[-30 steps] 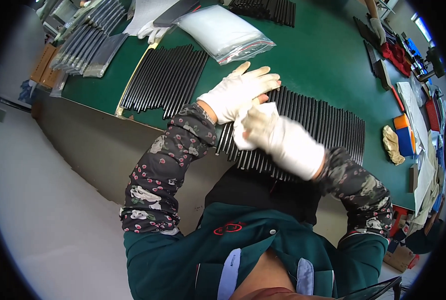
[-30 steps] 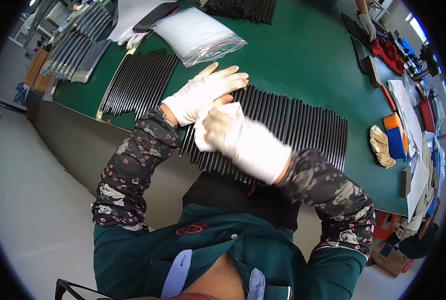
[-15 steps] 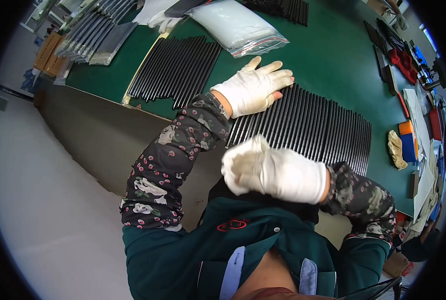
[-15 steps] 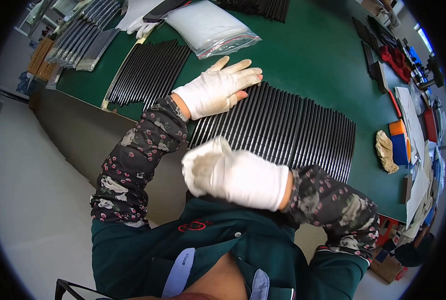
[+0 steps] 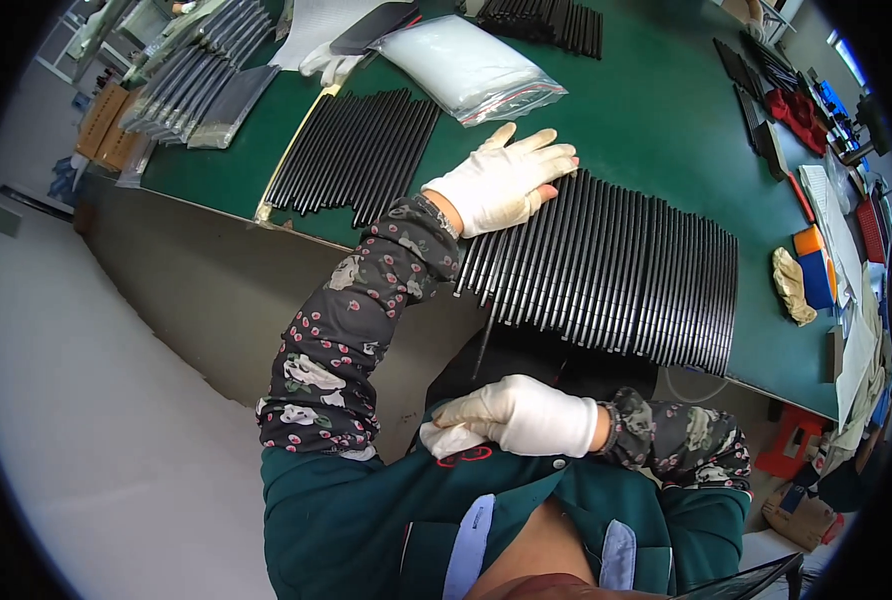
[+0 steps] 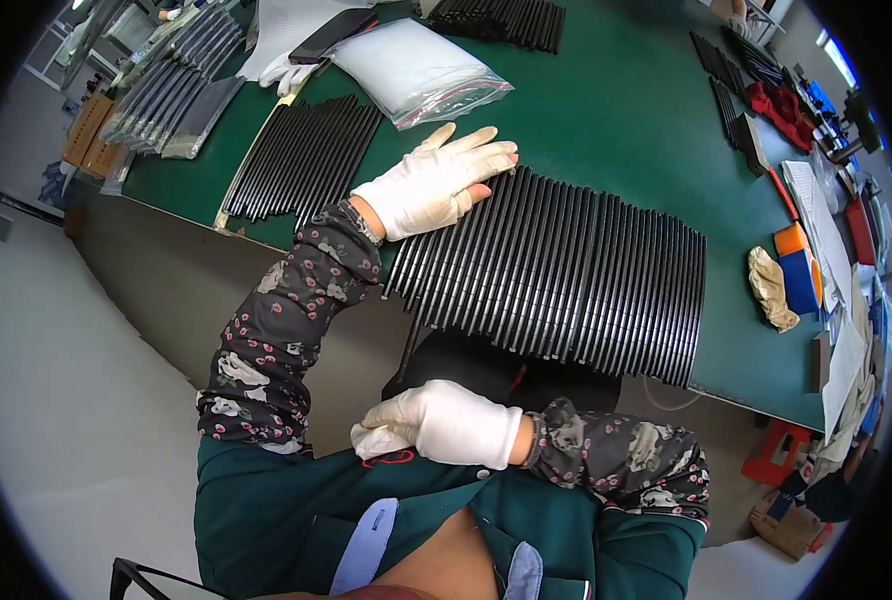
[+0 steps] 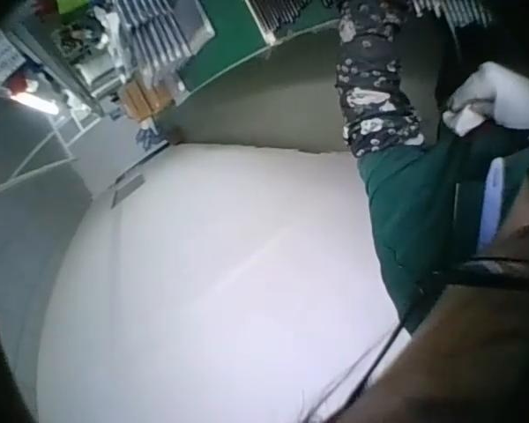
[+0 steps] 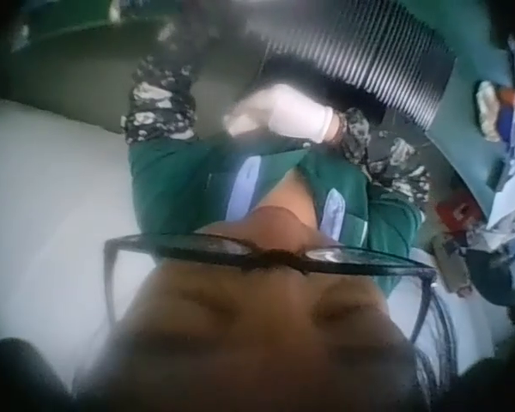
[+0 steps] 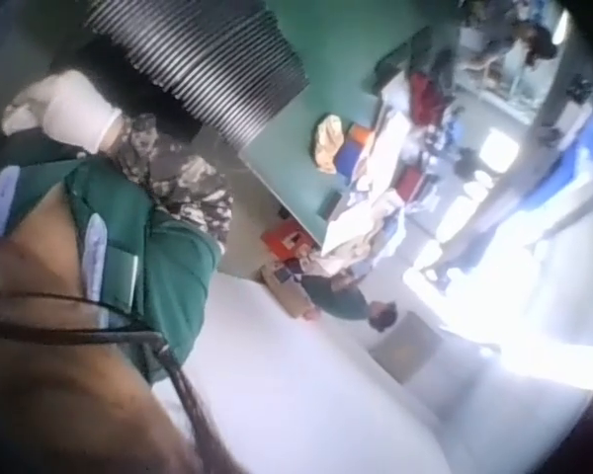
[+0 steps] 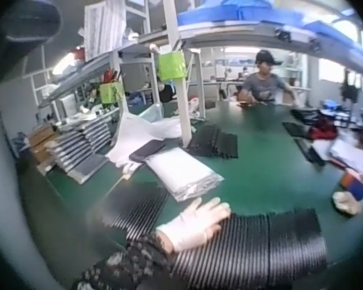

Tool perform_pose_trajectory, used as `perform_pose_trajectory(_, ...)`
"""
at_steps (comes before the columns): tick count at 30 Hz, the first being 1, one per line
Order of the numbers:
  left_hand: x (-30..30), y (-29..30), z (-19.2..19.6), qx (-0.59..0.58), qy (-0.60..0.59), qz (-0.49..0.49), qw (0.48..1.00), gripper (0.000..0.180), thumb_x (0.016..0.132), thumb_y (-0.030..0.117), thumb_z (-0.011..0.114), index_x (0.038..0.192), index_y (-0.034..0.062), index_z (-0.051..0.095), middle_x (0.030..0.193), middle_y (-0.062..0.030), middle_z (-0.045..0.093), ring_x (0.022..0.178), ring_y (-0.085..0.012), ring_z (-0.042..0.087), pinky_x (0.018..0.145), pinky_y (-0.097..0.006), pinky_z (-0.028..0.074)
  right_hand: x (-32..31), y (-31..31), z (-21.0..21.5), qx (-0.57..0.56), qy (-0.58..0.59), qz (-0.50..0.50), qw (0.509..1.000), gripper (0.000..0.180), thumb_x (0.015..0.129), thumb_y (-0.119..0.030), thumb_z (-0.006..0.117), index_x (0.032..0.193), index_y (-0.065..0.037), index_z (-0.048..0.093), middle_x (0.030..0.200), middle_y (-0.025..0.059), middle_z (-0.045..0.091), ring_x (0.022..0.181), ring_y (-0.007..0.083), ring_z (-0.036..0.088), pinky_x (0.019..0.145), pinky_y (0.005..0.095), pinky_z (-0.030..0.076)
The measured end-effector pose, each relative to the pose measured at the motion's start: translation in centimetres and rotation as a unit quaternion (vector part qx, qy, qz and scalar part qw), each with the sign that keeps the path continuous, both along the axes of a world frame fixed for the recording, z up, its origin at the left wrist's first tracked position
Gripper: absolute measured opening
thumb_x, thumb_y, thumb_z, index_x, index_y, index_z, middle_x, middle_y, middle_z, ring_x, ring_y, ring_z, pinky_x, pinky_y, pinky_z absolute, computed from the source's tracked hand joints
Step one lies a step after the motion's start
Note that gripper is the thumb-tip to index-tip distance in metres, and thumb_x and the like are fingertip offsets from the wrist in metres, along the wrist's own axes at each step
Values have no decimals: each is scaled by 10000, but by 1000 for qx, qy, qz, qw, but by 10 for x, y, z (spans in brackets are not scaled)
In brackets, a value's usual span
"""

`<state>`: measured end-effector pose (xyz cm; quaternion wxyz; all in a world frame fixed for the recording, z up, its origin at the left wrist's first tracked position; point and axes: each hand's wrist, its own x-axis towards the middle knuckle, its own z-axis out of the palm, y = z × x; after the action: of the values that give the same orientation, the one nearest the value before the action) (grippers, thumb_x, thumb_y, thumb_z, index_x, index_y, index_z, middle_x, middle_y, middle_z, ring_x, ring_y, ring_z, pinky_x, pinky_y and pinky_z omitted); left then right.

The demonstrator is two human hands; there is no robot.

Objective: Wiping a set of thin black rods with a cleaning cloth at a factory workbench.

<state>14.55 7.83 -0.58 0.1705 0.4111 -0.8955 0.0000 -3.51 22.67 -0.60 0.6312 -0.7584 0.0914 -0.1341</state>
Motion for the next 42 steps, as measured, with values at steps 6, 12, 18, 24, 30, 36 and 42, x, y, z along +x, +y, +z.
perform_pose_trajectory(6, 3, -2, -4, 9, 8, -4, 1000, 454, 941, 202, 569, 1380, 135, 473, 1463, -65, 450, 1383, -287, 386, 1128, -524, 305, 10, -19, 0, -76, -13, -92, 993, 258, 908, 40, 505, 1145, 14, 607, 999, 126, 679, 950, 229, 681, 885, 272, 523)
perform_pose_trajectory(12, 6, 9, 4, -4, -67, -32, 997, 527, 926, 278, 571, 1421, 157, 440, 1536, -73, 342, 1447, -318, 257, 1151, -592, 197, -1, -30, 33, -106, -116, -53, 986, 239, 847, 2, 612, 1084, -20, 634, 1041, 135, 673, 955, 274, 667, 843, 334, 530)
perform_pose_trajectory(18, 6, 10, 8, 0, -90, -38, 995, 554, 895, 258, 616, 1416, 168, 447, 1514, -73, 369, 1415, -305, 319, 1141, -574, 239, 26, -55, 22, -501, 16, -158, 851, 251, 788, -27, 568, 1036, -8, 599, 1088, 149, 633, 958, 318, 645, 803, 405, 530)
perform_pose_trajectory(24, 7, 15, 1, -10, -58, -30, 998, 566, 861, 252, 647, 1390, 152, 473, 1502, -70, 388, 1402, -296, 345, 1120, -560, 278, 17, -31, 55, -379, -97, -69, 918, 126, 739, -109, 615, 859, -87, 585, 869, 68, 589, 758, 228, 623, 656, 309, 524)
perform_pose_trajectory(30, 6, 11, 6, -16, -76, -41, 996, 574, 868, 227, 633, 1407, 146, 455, 1502, -83, 386, 1404, -304, 340, 1129, -541, 277, -10, -42, 31, -423, -8, -75, 903, 249, 763, -24, 602, 1008, -66, 584, 1034, 83, 643, 893, 260, 665, 748, 349, 554)
perform_pose_trajectory(36, 6, 17, 16, -7, -88, -33, 996, 609, 879, 221, 630, 1441, 150, 407, 1523, -107, 347, 1412, -312, 325, 1133, -545, 274, -61, -73, 70, -207, -80, -334, 916, 350, 789, 171, 549, 1074, -7, 650, 1026, 155, 697, 915, 270, 707, 801, 322, 579)
perform_pose_trajectory(42, -26, 14, 22, 12, -45, -100, 994, 615, 902, 277, 596, 1465, 159, 379, 1545, -97, 314, 1432, -312, 288, 1153, -538, 248, -98, -97, 40, -475, 148, -340, 798, 191, 744, -49, 692, 933, -45, 662, 1016, 80, 637, 922, 288, 595, 795, 374, 505)
